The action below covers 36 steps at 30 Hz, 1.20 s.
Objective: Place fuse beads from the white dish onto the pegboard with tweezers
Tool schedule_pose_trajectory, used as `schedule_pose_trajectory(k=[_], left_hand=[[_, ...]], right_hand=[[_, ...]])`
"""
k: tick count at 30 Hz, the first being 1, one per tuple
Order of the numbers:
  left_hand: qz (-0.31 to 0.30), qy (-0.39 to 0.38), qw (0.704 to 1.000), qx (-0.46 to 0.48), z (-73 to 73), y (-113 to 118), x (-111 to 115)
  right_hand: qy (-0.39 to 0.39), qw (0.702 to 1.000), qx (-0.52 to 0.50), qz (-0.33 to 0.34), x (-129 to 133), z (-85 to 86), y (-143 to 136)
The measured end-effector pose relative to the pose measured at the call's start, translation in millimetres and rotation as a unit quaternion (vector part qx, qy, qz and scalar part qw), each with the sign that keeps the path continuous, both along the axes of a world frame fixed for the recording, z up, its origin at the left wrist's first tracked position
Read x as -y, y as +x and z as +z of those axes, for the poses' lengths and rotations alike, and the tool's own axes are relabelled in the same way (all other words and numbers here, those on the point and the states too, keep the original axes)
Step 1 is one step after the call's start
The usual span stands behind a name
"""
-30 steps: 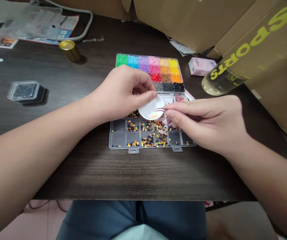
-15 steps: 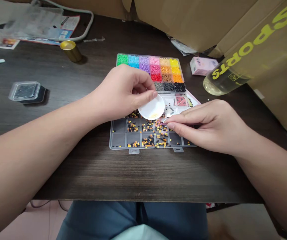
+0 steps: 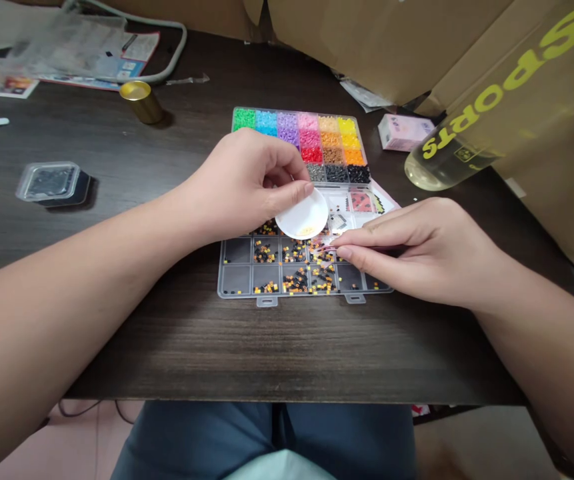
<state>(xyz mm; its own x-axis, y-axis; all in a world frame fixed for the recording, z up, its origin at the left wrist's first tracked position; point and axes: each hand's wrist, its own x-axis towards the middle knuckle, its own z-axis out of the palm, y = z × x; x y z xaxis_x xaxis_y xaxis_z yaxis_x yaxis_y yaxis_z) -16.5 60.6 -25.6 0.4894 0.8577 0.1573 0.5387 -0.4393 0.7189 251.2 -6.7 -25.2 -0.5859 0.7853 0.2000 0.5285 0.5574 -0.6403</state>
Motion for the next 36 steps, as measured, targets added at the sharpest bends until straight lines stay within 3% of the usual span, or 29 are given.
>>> schedule_pose_trajectory(k=[22, 27, 32, 36], left_hand=[[0.001, 0.003, 1.0, 0.005, 0.3, 1, 0], [0.005, -0.004, 1.0, -0.006, 1.3, 0, 0], [0.0, -0.018, 1.0, -0.012, 1.5, 0, 0], [-0.001, -0.021, 1.0, 0.0, 1.0, 1, 0]], right_hand=[[0.003, 0.999, 0.008, 0.036, -2, 2.3, 3], [0.001, 1.0, -0.024, -0.001, 0, 4.0, 1], [0.03, 0.992, -0.051, -0.108, 3, 0.3, -13], [0.04, 0.994, -0.042, -0.092, 5, -3.4, -20]])
